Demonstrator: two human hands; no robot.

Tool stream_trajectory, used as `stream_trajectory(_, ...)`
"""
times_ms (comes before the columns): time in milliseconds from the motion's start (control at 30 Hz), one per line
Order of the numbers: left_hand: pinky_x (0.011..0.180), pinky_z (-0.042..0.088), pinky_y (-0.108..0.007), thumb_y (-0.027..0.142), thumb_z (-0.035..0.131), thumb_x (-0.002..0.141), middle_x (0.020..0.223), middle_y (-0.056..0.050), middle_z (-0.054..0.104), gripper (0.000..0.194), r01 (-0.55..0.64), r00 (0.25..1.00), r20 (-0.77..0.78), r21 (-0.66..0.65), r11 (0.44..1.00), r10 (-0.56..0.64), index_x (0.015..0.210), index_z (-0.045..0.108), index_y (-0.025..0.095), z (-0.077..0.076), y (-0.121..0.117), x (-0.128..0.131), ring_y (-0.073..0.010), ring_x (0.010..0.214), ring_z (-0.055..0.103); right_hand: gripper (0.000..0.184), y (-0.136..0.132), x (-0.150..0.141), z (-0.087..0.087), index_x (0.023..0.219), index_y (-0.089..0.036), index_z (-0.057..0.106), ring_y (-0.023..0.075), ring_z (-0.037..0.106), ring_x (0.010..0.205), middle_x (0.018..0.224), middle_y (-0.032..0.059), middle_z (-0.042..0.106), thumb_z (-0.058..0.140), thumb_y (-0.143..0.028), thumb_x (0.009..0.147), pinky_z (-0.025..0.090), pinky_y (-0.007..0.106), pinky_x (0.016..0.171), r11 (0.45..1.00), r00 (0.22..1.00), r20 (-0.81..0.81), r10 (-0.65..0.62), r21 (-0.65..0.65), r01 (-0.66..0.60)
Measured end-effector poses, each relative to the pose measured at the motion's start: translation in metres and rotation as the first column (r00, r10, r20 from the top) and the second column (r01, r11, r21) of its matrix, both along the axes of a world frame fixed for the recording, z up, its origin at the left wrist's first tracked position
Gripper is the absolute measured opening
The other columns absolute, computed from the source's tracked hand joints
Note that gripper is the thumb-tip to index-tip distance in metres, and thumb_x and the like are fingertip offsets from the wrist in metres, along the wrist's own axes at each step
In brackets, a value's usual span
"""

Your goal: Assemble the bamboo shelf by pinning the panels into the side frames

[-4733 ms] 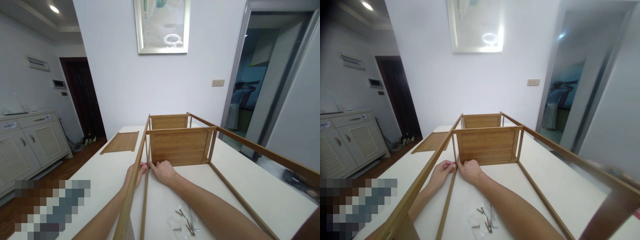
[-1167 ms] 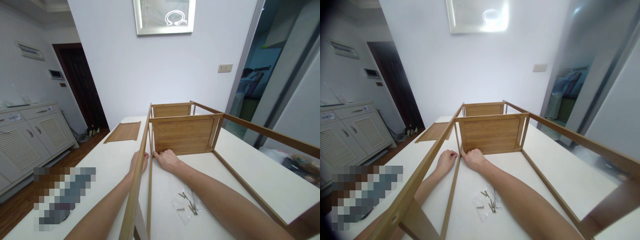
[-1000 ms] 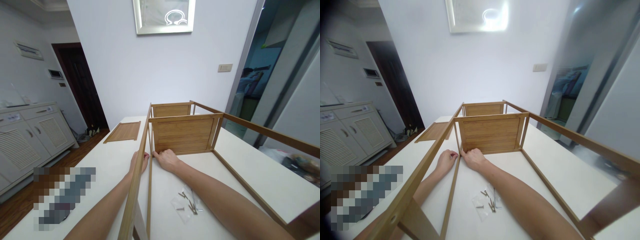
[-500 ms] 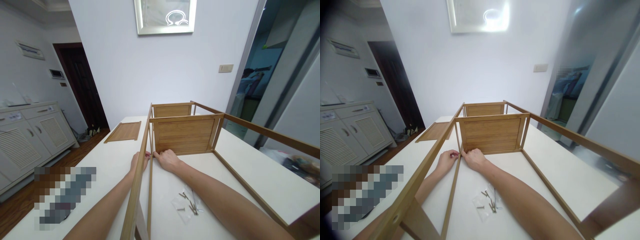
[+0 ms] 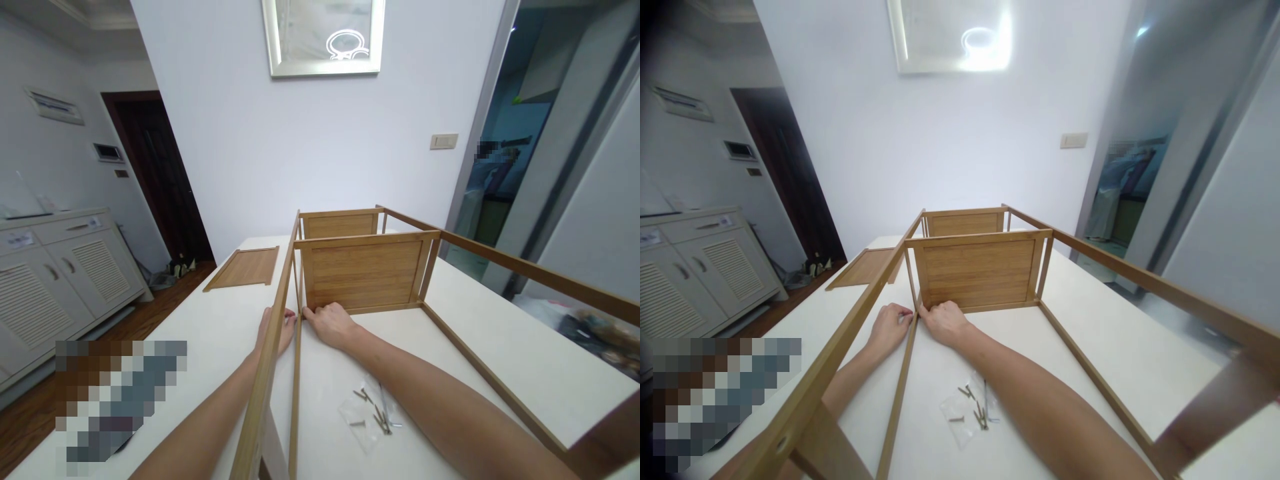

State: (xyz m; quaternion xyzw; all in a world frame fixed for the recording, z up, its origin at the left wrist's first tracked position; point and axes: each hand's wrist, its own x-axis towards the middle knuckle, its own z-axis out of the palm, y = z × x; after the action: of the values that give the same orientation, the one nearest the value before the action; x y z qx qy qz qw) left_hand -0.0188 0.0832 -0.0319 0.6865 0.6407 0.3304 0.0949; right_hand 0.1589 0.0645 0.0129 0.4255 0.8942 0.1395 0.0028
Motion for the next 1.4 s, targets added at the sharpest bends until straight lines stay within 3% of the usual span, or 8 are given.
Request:
stream_trajectory(600, 0.077, 0.049, -0.027, 0.013, 0.06, 0.078, 0.082, 0.0, 0.075, 0.015, 0.062, 0.996, 0.068, -0.025, 0.998, -0.06, 0.081, 0.072, 0.022, 0.0, 0.003, -0.002, -0.017, 0.08, 0.068, 0.033, 0.0, -0.005, -0.002, 0.122, -0.012, 0.05, 0.0272, 0.073, 0.087, 0.095, 0.0158, 0.074, 0.031, -0.013, 0.096, 0.052, 0.034, 0.069, 1.0, 1.0, 0.004, -0.003, 0.003, 0.003)
stream_trajectory(800, 0.081, 0.05, -0.027, 0.012, 0.055, 0.081, 0.089, -0.001, 0.076, 0.021, 0.055, 0.996, 0.067, 0.009, 0.998, -0.055, 0.09, 0.072, 0.02, 0.0, 0.003, -0.004, -0.0164, 0.085, 0.069, 0.044, -0.002, -0.009, -0.002, 0.139, -0.008, 0.035, 0.0257, 0.074, 0.086, 0.093, 0.0213, 0.074, 0.035, -0.014, 0.095, 0.051, 0.034, 0.071, 0.998, 0.998, 0.013, -0.063, -0.012, 0.063)
stream_trajectory(1033, 0.091, 0.045, -0.035, 0.016, 0.055, 0.082, 0.094, -0.01, 0.073, 0.019, 0.027, 0.999, -0.045, 0.061, 0.998, -0.024, 0.086, 0.074, 0.016, -0.005, 0.004, -0.004, -0.0244, 0.1, 0.062, 0.035, -0.003, -0.01, 0.0, 0.13, -0.013, 0.044, 0.0252, 0.074, 0.088, 0.093, 0.02, 0.074, 0.035, -0.016, 0.096, 0.051, 0.034, 0.073, 0.996, 0.997, 0.018, -0.078, -0.029, 0.078)
stream_trajectory(1233, 0.086, 0.046, -0.034, 0.015, 0.054, 0.083, 0.084, -0.007, 0.071, 0.021, 0.068, 0.992, -0.111, 0.071, 0.995, -0.06, 0.076, 0.074, 0.019, -0.007, 0.005, -0.004, -0.0227, 0.09, 0.062, 0.031, -0.003, -0.009, -0.001, 0.122, -0.013, 0.048, 0.0265, 0.073, 0.09, 0.092, 0.0183, 0.075, 0.033, -0.014, 0.096, 0.052, 0.034, 0.072, 0.998, 0.998, 0.004, -0.056, -0.023, 0.056)
stream_trajectory(1400, 0.084, 0.046, -0.033, 0.016, 0.053, 0.084, 0.085, -0.007, 0.07, 0.019, 0.071, 0.99, -0.131, 0.078, 0.994, -0.061, 0.079, 0.072, 0.018, -0.011, 0.008, -0.005, -0.0227, 0.09, 0.063, 0.029, -0.001, -0.009, -0.001, 0.119, -0.012, 0.05, 0.0271, 0.073, 0.087, 0.09, 0.0174, 0.075, 0.033, -0.013, 0.095, 0.053, 0.034, 0.07, 0.999, 0.999, 0.003, -0.036, -0.012, 0.036)
